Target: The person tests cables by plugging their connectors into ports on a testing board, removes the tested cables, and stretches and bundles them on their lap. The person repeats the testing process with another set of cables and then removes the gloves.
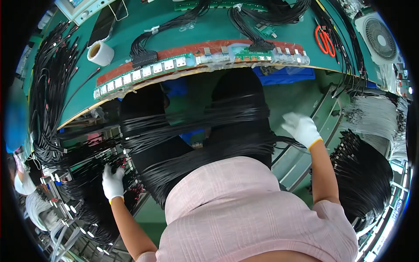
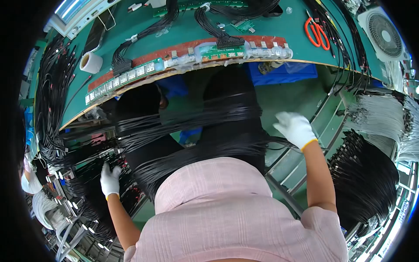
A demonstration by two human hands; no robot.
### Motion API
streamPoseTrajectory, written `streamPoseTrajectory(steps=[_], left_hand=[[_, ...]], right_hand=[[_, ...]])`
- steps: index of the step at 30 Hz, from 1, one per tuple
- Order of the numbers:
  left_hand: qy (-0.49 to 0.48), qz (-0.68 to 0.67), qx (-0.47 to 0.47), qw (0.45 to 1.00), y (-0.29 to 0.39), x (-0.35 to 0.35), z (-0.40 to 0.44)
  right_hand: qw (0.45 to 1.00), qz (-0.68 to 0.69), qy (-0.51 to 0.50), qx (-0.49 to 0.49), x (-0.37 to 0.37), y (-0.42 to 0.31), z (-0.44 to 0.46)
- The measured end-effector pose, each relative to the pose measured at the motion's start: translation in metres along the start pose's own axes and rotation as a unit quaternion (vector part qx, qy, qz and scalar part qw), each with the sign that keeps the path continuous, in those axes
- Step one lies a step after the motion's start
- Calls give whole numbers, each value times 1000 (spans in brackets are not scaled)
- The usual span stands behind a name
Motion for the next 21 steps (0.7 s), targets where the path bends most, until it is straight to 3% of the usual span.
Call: streamPoseTrajectory(steps=[1,3,6,8,9,11,13,14,16,17,21], left_hand=[[22,-194,-9,981,37,19,10],[49,-289,-120,949,118,52,16],[81,-135,-377,913,179,59,24],[102,-148,-370,912,179,53,30],[113,-126,-379,910,175,54,32],[127,-152,-325,925,159,57,35],[182,-127,-225,949,128,58,41],[190,-92,-163,964,113,57,44],[200,-28,-58,978,104,59,42],[188,-97,-62,975,111,60,38],[117,-300,-116,940,167,76,3]], right_hand=[[997,51,52,37,21,-37,11],[976,82,134,154,38,-90,38],[962,23,107,249,23,-158,80],[976,84,-103,172,5,-192,107],[972,45,-191,130,4,-209,112],[953,79,-244,159,-7,-232,114],[940,108,-253,203,-4,-249,107],[945,107,-164,263,-12,-254,105],[950,109,-180,229,-17,-257,104],[953,108,-187,212,-17,-260,102],[951,88,1,296,5,-268,89]])
Point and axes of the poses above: each hand's wrist, its own z-axis towards the middle knuckle, its own x-axis out of the back of the hand, y = z × x, the point moved 3 cm from there along z, towards the middle knuckle, and after that the axes turned 5 degrees about -x, right-handed, at the moved point
